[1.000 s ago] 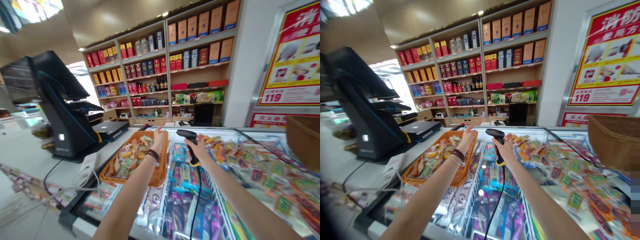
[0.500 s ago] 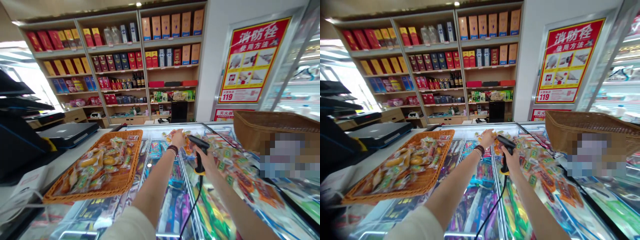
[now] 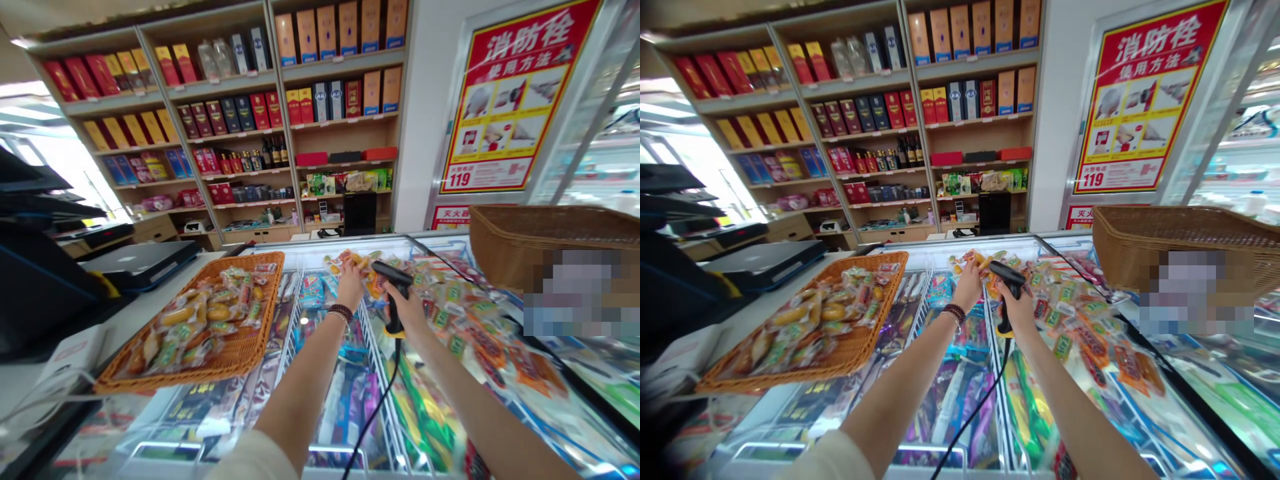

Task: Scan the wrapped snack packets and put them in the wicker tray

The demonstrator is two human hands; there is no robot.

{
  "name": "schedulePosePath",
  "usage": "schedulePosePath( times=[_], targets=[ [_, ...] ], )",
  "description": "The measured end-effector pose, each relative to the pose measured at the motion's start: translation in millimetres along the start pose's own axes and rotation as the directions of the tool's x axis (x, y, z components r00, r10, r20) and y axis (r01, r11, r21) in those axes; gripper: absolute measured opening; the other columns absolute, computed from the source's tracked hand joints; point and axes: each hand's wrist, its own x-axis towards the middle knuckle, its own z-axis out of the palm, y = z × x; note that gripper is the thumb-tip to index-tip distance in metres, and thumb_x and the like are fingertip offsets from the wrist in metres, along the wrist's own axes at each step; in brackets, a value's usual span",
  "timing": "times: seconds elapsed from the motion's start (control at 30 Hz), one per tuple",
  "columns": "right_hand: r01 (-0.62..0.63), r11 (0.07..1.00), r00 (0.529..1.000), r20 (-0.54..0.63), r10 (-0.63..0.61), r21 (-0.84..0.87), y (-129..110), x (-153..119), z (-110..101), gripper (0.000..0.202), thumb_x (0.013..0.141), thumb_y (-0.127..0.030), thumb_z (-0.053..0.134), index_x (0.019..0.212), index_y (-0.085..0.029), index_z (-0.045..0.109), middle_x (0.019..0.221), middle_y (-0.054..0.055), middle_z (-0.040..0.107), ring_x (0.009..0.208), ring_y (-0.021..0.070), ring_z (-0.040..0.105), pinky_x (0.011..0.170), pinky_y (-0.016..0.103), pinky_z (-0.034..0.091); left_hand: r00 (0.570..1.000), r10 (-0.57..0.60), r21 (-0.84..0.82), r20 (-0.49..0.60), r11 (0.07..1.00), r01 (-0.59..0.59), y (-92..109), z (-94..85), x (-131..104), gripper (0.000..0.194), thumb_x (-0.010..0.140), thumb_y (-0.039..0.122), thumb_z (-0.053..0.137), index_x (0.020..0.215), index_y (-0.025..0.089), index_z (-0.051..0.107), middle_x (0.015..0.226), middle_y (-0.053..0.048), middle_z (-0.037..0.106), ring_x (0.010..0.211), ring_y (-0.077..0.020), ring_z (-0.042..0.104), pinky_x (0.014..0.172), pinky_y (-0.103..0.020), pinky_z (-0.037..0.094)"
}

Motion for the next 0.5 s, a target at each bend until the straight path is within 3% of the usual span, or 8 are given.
schedulePosePath(
  times=[0.07,0.27,0.37,0.5],
  targets=[
    [-0.009,1.0,1.0,-0.013,0.009,0.014,0,0,-1,0.038,0.072,-0.057,0.071,0.07,-0.025,0.049,0.06,-0.001,0.057,0.042,0.0136,0.05,0.039,0.028,0.039,0.999,0.01,0.025,-0.034,1.0,-0.01,-1,-6.3,-10,0.029,0.075,-0.002,0.06,0.094,0.018,0.066,0.124,-0.016,0.061,0.135,-0.035,0.049,0.121,-0.046,0.03],
    [0.015,1.0,1.0,-0.009,-0.015,-0.003,2,0,-2,0.034,0.076,-0.053,0.07,0.07,-0.025,0.05,0.061,0.0,0.057,0.043,0.0149,0.051,0.04,0.028,0.04,0.947,-0.243,0.039,-0.208,0.966,0.257,-5,-30.9,-26,0.022,0.076,0.0,0.054,0.07,0.02,0.06,0.084,-0.011,0.067,0.101,-0.0291,0.065,0.103,-0.042,0.045],
    [0.017,1.0,1.0,-0.004,-0.017,0.016,1,0,-2,0.034,0.075,-0.052,0.071,0.07,-0.025,0.051,0.059,-0.001,0.056,0.041,0.0145,0.051,0.04,0.029,0.039,0.916,-0.305,0.019,-0.261,0.947,0.321,-1,-36.8,-29,0.023,0.078,0.0,0.05,0.077,0.02,0.062,0.084,-0.01,0.069,0.093,-0.0262,0.067,0.096,-0.039,0.048],
    [0.01,0.999,1.0,-0.017,-0.01,0.044,0,0,-1,0.036,0.072,-0.051,0.075,0.07,-0.025,0.05,0.057,-0.002,0.057,0.041,0.0155,0.052,0.039,0.03,0.039,0.847,-0.398,-0.073,-0.352,0.914,0.4,7,-37.3,-37,0.029,0.075,0.001,0.057,0.097,0.019,0.065,0.098,-0.011,0.072,0.105,-0.0277,0.067,0.097,-0.038,0.047]
  ],
)
